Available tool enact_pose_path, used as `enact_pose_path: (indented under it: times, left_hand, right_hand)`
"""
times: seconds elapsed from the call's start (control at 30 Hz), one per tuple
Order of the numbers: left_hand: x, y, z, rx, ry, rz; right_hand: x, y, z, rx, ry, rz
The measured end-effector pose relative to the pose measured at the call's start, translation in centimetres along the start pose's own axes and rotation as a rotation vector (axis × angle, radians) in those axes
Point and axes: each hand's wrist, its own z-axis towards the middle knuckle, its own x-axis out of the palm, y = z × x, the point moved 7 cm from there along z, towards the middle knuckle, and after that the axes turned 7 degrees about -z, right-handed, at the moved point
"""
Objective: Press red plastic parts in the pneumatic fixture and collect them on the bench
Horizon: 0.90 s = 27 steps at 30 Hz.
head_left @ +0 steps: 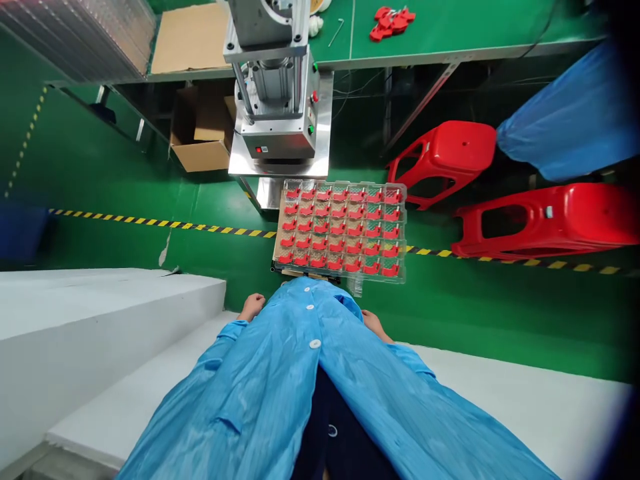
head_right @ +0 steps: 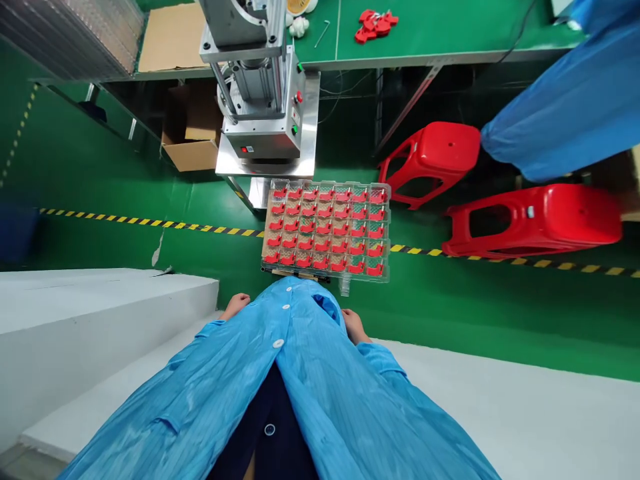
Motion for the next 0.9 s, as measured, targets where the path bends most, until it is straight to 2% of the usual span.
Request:
enact_pose_path:
  times: [0.47, 0.67, 0.9]
  left_hand:
    - [-0.4, 0.4, 0.5, 0.028, 0.017, 0.118]
    - [-0.7, -1.0, 1.4, 0.084, 0.014, 0.160]
    - [0.0, -3.6, 1.8, 0.146, 0.026, 0.210]
  right_hand:
    - [0.1, 0.4, -0.3, 0.058, -0.013, 0.033]
    - [0.2, 0.2, -0.6, 0.073, 0.008, 0.084]
    - [-0.6, -0.3, -1.0, 0.098, -0.003, 0.119]
